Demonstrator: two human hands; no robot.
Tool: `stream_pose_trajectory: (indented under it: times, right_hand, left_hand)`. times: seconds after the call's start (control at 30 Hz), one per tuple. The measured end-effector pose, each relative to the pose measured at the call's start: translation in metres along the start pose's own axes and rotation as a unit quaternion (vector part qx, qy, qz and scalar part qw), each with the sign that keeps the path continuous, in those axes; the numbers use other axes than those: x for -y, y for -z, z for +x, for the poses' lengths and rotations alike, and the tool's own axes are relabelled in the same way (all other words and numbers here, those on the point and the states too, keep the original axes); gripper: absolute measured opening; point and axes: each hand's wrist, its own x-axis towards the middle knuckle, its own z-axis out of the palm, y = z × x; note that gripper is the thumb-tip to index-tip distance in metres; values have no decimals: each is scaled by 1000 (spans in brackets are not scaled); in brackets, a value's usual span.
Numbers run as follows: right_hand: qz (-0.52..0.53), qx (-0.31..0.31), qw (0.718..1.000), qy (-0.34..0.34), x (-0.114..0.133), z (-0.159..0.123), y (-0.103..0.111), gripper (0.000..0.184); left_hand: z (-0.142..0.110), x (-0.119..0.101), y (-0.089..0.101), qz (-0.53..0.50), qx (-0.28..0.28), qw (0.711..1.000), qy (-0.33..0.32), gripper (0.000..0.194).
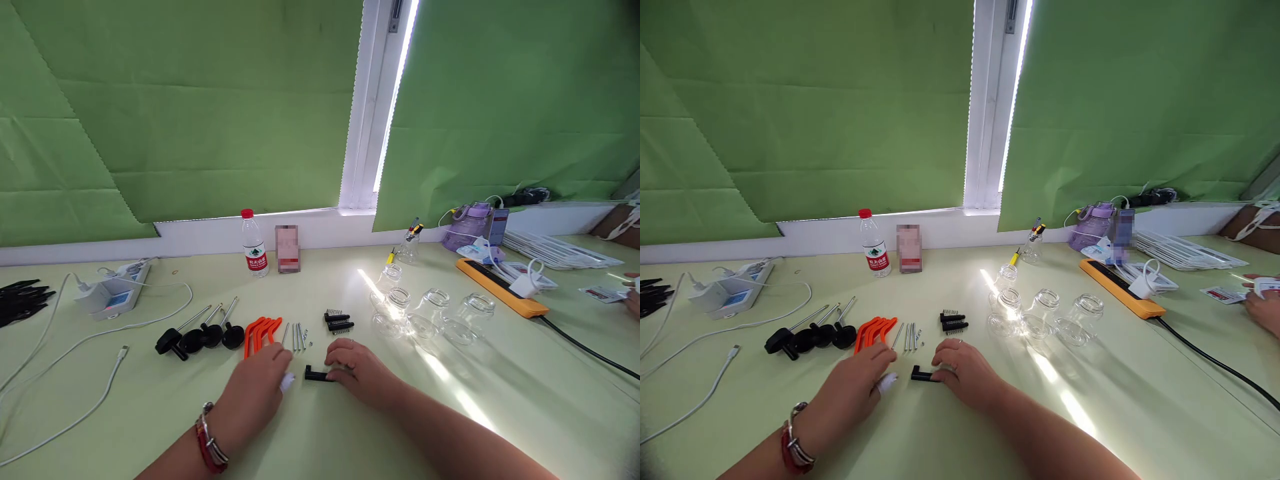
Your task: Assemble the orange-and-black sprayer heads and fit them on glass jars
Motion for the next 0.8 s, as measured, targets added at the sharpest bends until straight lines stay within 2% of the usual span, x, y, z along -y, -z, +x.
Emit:
stream_pose_trajectory:
  times: [0.1,0.2,0.47,0.8]
  right_hand:
    - [-44,-94,993,-52,-12,4,2,20]
    - [-90,-120,985,-82,-22,8,3,25]
    - [-107,-79,986,-97,-22,9,2,31]
    - [-116,-68,985,-106,-22,11,1,30]
  left_hand:
    - [2,-7,-19,35,7,988,-152,51]
    - [3,-10,-31,42,28,975,-216,49]
    - [1,-12,-29,43,46,975,-213,27]
    - [1,-9,-29,42,85,971,-217,20]
